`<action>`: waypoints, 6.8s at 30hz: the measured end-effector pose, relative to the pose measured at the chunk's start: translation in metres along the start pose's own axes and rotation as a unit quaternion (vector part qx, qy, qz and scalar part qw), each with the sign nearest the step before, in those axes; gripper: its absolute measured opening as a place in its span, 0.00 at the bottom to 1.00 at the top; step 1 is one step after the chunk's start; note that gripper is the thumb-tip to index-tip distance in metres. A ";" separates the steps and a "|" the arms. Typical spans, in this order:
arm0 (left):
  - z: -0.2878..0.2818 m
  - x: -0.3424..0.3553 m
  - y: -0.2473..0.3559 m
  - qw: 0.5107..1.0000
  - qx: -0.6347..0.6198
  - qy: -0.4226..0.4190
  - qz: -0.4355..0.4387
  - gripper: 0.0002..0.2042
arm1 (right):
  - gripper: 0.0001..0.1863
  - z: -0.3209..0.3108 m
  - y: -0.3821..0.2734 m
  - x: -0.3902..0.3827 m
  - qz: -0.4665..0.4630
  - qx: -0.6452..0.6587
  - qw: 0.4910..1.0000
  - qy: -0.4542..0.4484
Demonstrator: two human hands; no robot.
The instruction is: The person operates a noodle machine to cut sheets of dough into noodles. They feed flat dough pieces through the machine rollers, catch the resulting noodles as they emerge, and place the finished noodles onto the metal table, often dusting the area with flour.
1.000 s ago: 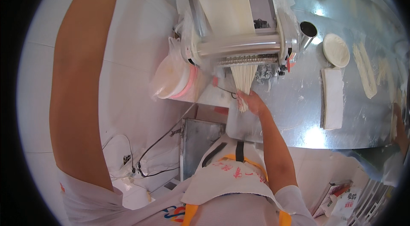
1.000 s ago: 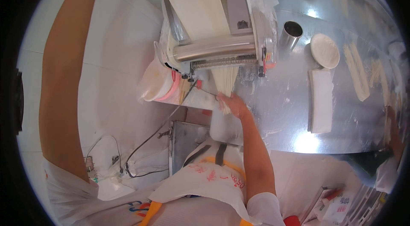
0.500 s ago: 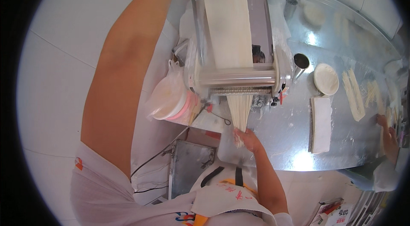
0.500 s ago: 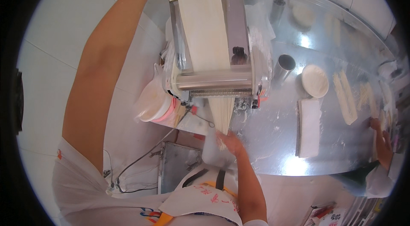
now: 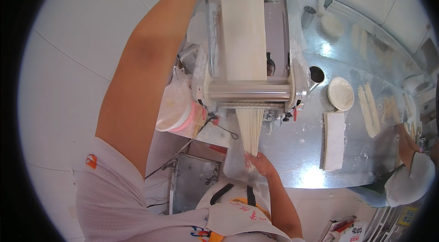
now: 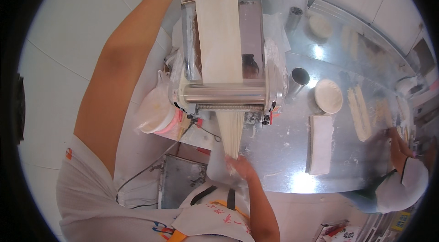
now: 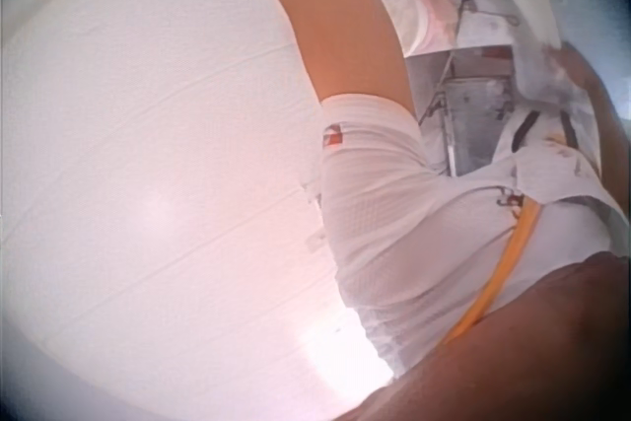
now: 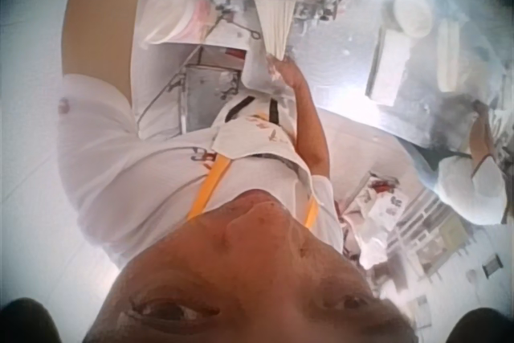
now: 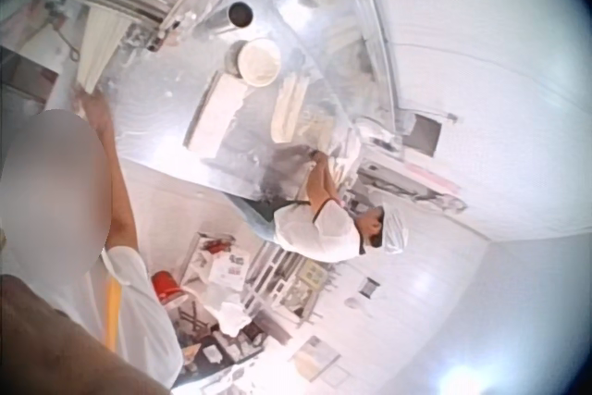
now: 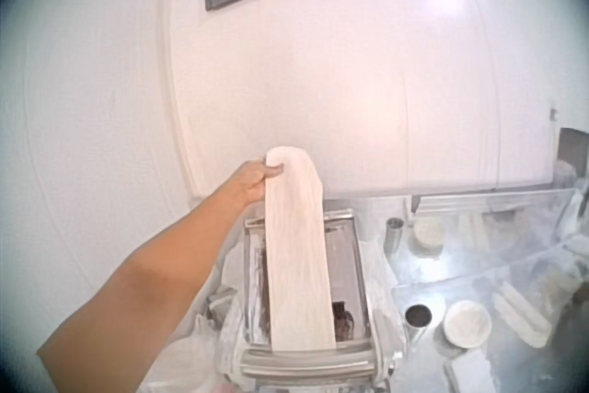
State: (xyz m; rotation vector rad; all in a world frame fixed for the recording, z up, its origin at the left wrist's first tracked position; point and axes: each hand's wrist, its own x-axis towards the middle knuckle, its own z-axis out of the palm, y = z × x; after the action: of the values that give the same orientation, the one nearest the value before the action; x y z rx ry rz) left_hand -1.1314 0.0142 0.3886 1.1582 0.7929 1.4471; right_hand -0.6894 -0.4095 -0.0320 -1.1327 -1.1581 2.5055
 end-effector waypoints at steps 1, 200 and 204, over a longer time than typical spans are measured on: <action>0.000 0.001 -0.005 1.000 0.004 0.010 0.010 0.20 | 0.12 0.000 0.000 -0.004 0.009 -0.002 1.000 0.008; 0.401 -0.740 -0.080 0.841 -0.049 0.258 -0.473 0.11 | 0.14 -0.003 0.013 0.032 0.059 0.140 0.984 -0.097; 0.402 -0.740 -0.082 0.845 -0.040 0.255 -0.468 0.11 | 0.15 -0.003 0.023 0.024 0.068 0.135 0.983 -0.108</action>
State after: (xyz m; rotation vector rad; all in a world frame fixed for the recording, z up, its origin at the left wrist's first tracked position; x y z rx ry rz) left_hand -0.7560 -0.7337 0.2621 0.1783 1.3987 0.9032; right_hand -0.7009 -0.4133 -0.0633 -0.9151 -0.7701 2.8401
